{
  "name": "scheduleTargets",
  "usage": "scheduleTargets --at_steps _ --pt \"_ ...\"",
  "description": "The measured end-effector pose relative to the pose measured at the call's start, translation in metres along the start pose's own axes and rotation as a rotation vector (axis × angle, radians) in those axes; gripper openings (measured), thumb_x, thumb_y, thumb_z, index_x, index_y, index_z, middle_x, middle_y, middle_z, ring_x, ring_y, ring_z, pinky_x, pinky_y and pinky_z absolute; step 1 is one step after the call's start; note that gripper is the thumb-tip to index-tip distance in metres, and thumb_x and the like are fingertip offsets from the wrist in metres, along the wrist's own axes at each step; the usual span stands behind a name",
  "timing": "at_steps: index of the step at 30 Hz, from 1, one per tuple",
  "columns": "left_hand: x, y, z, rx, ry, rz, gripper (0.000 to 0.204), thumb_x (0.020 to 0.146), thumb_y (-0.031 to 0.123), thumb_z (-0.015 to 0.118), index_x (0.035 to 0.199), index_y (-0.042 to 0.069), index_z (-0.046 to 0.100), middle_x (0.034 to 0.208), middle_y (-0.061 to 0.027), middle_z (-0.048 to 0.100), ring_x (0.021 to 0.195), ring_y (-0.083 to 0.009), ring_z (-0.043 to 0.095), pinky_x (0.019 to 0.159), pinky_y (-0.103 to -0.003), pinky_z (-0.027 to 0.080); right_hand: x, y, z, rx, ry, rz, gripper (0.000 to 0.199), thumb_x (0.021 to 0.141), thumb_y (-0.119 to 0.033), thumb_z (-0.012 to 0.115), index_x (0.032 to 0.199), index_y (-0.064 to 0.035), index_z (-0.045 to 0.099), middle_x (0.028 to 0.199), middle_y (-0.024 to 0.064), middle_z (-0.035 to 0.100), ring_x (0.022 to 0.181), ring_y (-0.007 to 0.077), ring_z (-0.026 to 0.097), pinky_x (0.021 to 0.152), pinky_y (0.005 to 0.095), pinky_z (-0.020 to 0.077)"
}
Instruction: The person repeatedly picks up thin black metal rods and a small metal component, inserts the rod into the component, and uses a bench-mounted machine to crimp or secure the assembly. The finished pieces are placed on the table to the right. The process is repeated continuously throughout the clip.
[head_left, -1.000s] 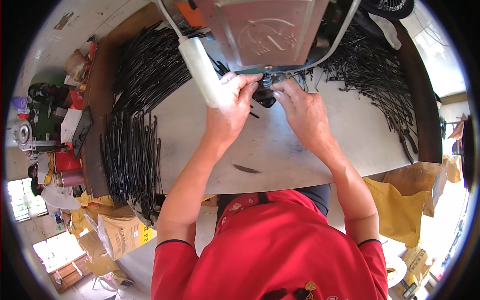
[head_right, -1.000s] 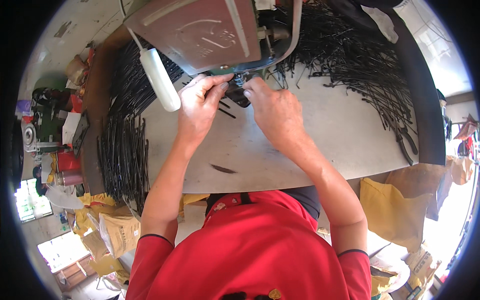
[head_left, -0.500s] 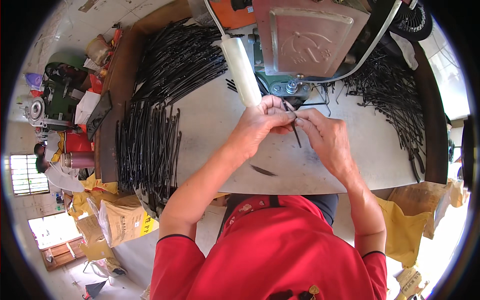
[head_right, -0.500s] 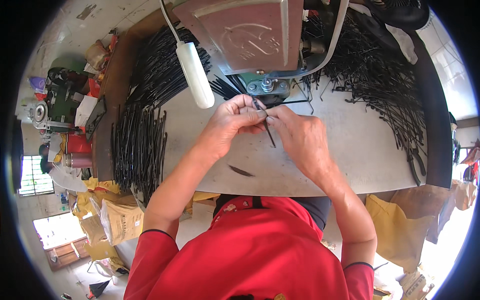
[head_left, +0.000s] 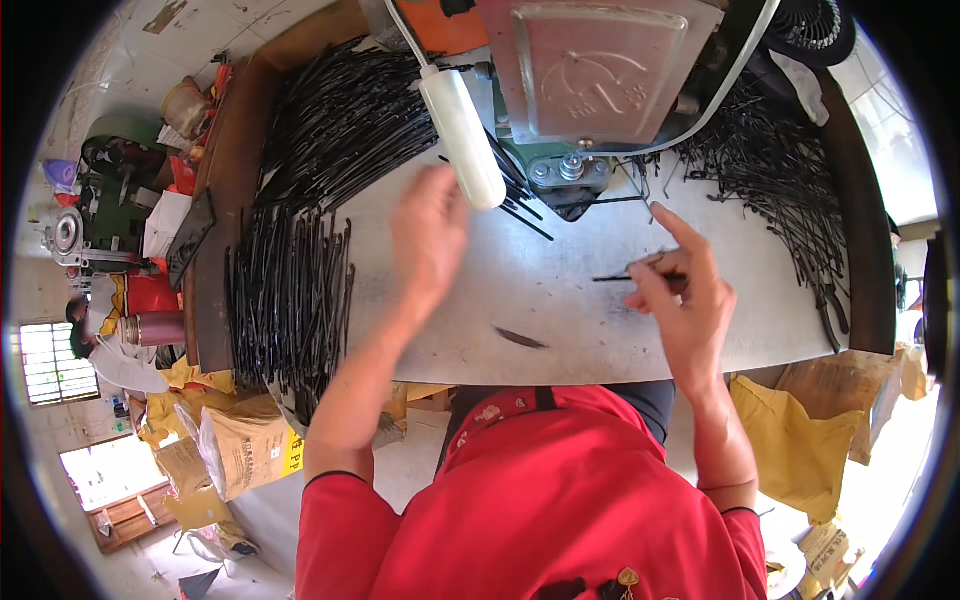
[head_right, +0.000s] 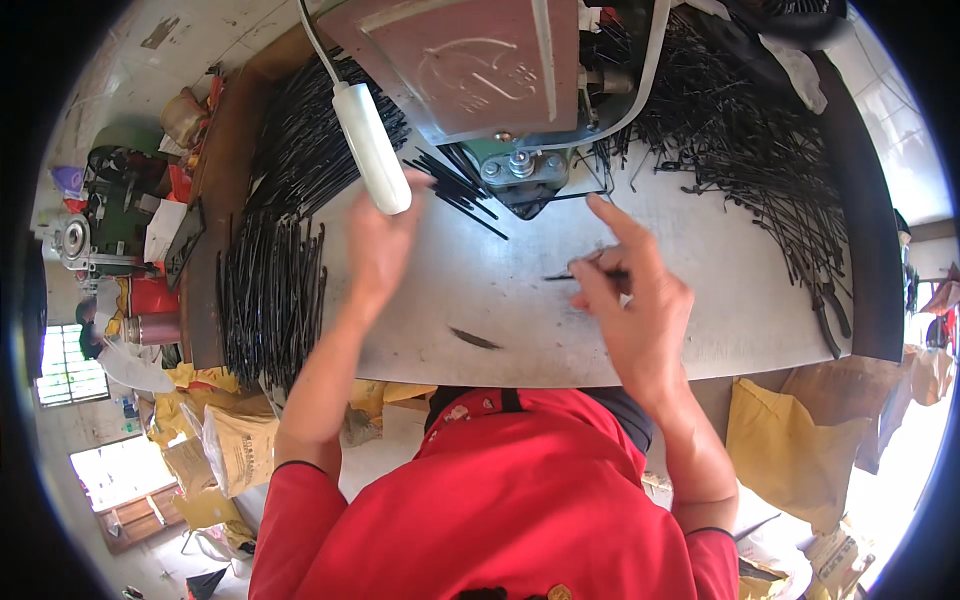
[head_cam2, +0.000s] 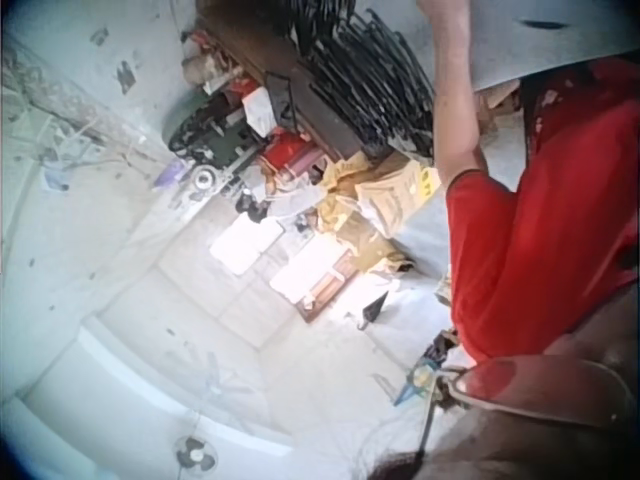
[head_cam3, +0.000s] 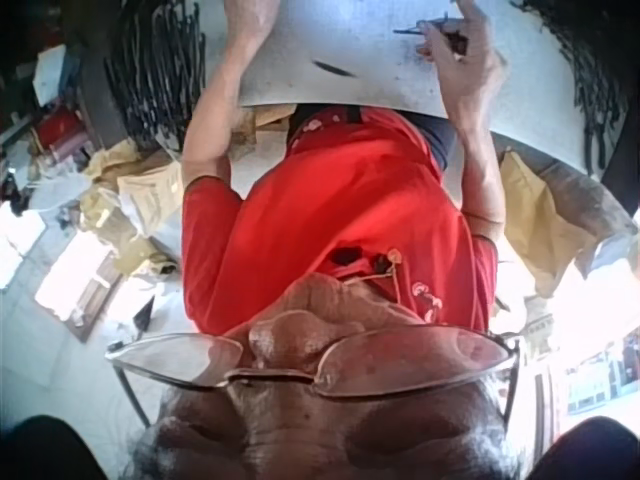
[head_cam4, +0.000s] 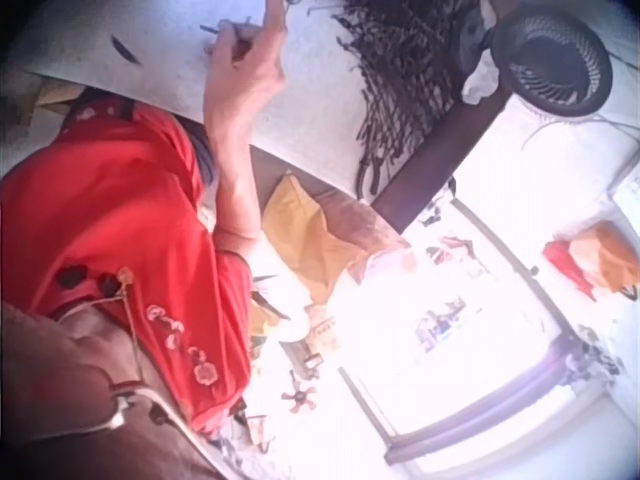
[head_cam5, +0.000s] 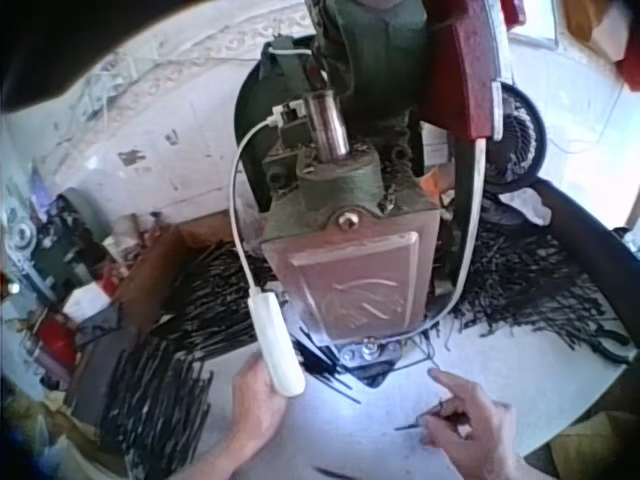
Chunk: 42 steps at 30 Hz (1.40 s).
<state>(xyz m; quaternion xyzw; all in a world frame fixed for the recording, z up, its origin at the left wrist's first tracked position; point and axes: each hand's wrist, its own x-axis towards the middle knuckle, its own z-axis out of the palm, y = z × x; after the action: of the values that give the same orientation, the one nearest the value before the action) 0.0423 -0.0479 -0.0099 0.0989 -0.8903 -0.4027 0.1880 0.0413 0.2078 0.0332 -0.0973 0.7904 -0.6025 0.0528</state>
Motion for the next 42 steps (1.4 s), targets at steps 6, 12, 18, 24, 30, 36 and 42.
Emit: scheduleTargets --at_steps 6,12,18,24,30,36,42 --pt "0.041 -0.047 -0.019 0.625 0.170 0.275 0.015 0.079 0.003 0.064 0.094 0.004 0.064 0.090 -0.0105 0.061 0.091 -0.0297 0.058 0.078 -0.040 0.048 -0.017 0.020 -0.001 -0.625 -0.163 -0.616 0.066 0.076 0.008 0.065 0.136 -0.0041 0.042 0.078 0.0115 0.060 0.060 0.0225 0.060 0.052 0.0317 0.0508" --pt "0.043 -0.055 -0.021 0.598 0.088 0.282 0.018 0.079 0.005 0.066 0.096 0.005 0.064 0.089 -0.0100 0.059 0.090 -0.0281 0.055 0.080 -0.039 0.046 -0.009 0.046 0.018 -0.451 -0.163 -0.689 0.030 0.076 0.001 0.065 0.106 -0.0039 0.061 0.077 0.0061 0.056 0.059 0.0209 0.059 0.050 0.0320 0.0509" --pt "0.048 -0.054 -0.008 0.400 0.230 0.472 0.015 0.079 0.001 0.063 0.094 0.004 0.062 0.085 -0.0101 0.057 0.083 -0.0285 0.054 0.073 -0.038 0.047 0.002 0.051 0.016 -0.433 -0.089 -0.552 0.017 0.080 -0.006 0.067 0.097 -0.0037 0.064 0.080 0.0087 0.060 0.060 0.0228 0.060 0.051 0.0305 0.0496" --pt "0.048 0.002 0.006 0.217 0.124 0.613 0.011 0.081 0.001 0.063 0.091 0.001 0.060 0.087 -0.0136 0.060 0.077 -0.0269 0.058 0.066 -0.034 0.049 0.030 0.017 -0.003 0.163 -0.206 0.324 0.024 0.086 -0.017 0.061 0.099 0.0024 0.064 0.066 0.0080 0.060 0.045 0.0122 0.053 0.043 0.0251 0.0400" --pt "0.011 0.041 0.041 -0.886 -0.243 -0.460 0.025 0.089 0.008 0.062 0.112 -0.001 0.058 0.088 -0.0037 0.063 0.074 -0.0078 0.058 0.061 -0.020 0.046 0.054 0.026 0.024 0.405 -0.183 0.290 0.026 0.087 -0.019 0.056 0.100 0.0033 0.058 0.064 0.0072 0.060 0.041 0.0106 0.051 0.038 0.0235 0.0360" --pt "0.001 0.047 0.062 -1.053 -0.128 -0.501 0.030 0.089 0.008 0.062 0.117 -0.001 0.057 0.091 -0.0027 0.064 0.077 -0.0065 0.058 0.063 -0.019 0.045 0.064 0.022 0.041 0.496 -0.153 0.263 0.021 0.086 -0.016 0.056 0.094 0.0036 0.057 0.063 0.0062 0.059 0.038 0.0096 0.049 0.035 0.0231 0.0341" --pt "0.001 0.050 0.060 -1.039 -0.143 -0.509 0.030 0.091 0.009 0.060 0.120 0.001 0.056 0.090 -0.0029 0.063 0.074 -0.0074 0.054 0.063 -0.021 0.043 0.063 0.021 0.041 0.453 -0.126 0.247 0.021 0.086 -0.015 0.055 0.094 0.0044 0.057 0.063 0.0060 0.059 0.038 0.0098 0.049 0.036 0.0236 0.0360"
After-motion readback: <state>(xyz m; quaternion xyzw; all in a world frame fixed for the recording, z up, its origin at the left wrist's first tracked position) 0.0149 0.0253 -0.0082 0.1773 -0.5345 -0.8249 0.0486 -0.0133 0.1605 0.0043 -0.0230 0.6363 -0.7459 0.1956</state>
